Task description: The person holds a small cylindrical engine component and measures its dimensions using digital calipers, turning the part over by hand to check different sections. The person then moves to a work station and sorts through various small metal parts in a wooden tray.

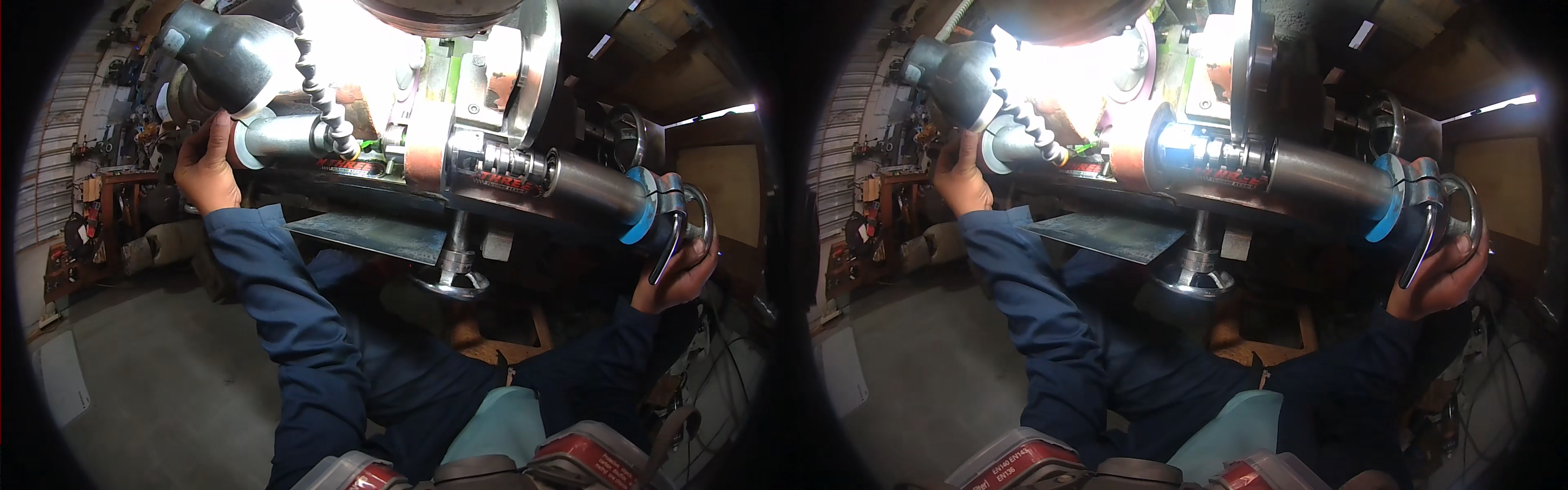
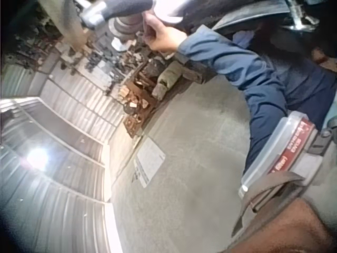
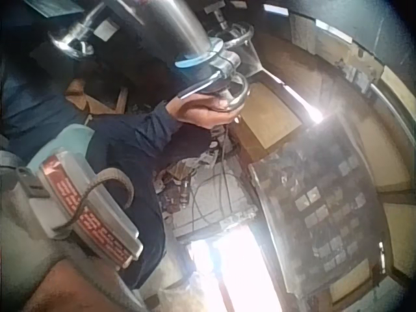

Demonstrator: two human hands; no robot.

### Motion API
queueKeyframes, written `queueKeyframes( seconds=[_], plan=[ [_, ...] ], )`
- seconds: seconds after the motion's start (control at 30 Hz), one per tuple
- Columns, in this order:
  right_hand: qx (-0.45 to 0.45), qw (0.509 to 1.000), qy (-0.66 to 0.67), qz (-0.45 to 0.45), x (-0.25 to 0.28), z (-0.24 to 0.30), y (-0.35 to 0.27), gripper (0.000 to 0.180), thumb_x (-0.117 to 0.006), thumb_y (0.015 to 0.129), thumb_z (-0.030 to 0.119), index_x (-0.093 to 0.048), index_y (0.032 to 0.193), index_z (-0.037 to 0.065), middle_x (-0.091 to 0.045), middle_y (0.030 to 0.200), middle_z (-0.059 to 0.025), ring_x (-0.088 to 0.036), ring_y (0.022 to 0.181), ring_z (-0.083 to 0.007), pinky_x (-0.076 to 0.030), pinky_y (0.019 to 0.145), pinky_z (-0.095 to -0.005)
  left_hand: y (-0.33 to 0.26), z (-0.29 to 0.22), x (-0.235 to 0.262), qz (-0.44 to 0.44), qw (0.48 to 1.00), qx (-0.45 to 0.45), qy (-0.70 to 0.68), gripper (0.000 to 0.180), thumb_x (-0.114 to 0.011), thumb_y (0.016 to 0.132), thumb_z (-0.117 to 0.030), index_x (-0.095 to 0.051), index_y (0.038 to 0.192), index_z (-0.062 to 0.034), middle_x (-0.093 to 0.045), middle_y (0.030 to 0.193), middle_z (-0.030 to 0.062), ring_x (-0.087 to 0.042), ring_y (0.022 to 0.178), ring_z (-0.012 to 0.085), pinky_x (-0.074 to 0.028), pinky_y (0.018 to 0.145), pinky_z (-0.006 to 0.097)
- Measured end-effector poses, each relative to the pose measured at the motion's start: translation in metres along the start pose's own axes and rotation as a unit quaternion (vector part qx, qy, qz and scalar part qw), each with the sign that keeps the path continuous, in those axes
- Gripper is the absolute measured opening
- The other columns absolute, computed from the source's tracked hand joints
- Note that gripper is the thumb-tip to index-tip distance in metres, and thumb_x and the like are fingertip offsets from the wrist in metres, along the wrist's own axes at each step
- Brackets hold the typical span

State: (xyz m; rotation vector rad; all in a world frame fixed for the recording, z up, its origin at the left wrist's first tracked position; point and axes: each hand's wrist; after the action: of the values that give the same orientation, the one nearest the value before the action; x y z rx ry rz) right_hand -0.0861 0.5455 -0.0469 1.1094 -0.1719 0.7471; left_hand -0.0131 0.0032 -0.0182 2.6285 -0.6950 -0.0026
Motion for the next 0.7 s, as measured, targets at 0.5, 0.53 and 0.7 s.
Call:
queueKeyframes(
  seconds=[0.5,0.53,0.7],
  plan=[
    [-0.062,0.995,0.025,0.080,0.007,0.018,0.016,0.038,-0.047,0.109,0.024,-0.062,0.126,-0.006,-0.070,0.113,-0.0184,-0.069,0.100,-0.0220,-0.054,0.085,-0.0332,0.000,-0.002,-0.001,0.001,1.000,0.003,-0.013,0.032,-0.089,0.077,-0.013,-0.073,0.095,0.0072,-0.074,0.096,0.0125,-0.068,0.087,0.0147,-0.054,0.086,0.030],
    [-0.063,0.994,0.025,0.084,0.008,0.020,0.017,0.038,-0.047,0.109,0.024,-0.062,0.126,-0.006,-0.070,0.113,-0.0182,-0.069,0.100,-0.0217,-0.054,0.085,-0.0331,0.000,-0.001,0.000,0.000,1.000,0.001,-0.010,0.032,-0.089,0.077,-0.013,-0.073,0.095,0.0073,-0.074,0.096,0.0125,-0.068,0.086,0.0147,-0.054,0.086,0.030],
    [-0.089,0.990,0.023,0.104,0.009,0.024,0.023,0.036,-0.049,0.108,0.023,-0.063,0.126,-0.004,-0.071,0.113,-0.0152,-0.068,0.101,-0.0204,-0.053,0.089,-0.0323,0.000,-0.002,0.000,0.005,1.000,0.007,-0.005,0.032,-0.089,0.078,-0.013,-0.073,0.096,0.0071,-0.074,0.096,0.0123,-0.068,0.086,0.0146,-0.054,0.086,0.030]
  ],
)
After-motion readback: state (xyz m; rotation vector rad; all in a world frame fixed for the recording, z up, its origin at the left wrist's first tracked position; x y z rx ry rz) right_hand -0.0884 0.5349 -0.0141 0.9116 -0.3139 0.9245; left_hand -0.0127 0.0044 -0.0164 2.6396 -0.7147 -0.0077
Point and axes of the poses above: each hand's wrist, its own y-axis towards the middle knuckle, its own x-axis out of the back of the hand, z = x × y
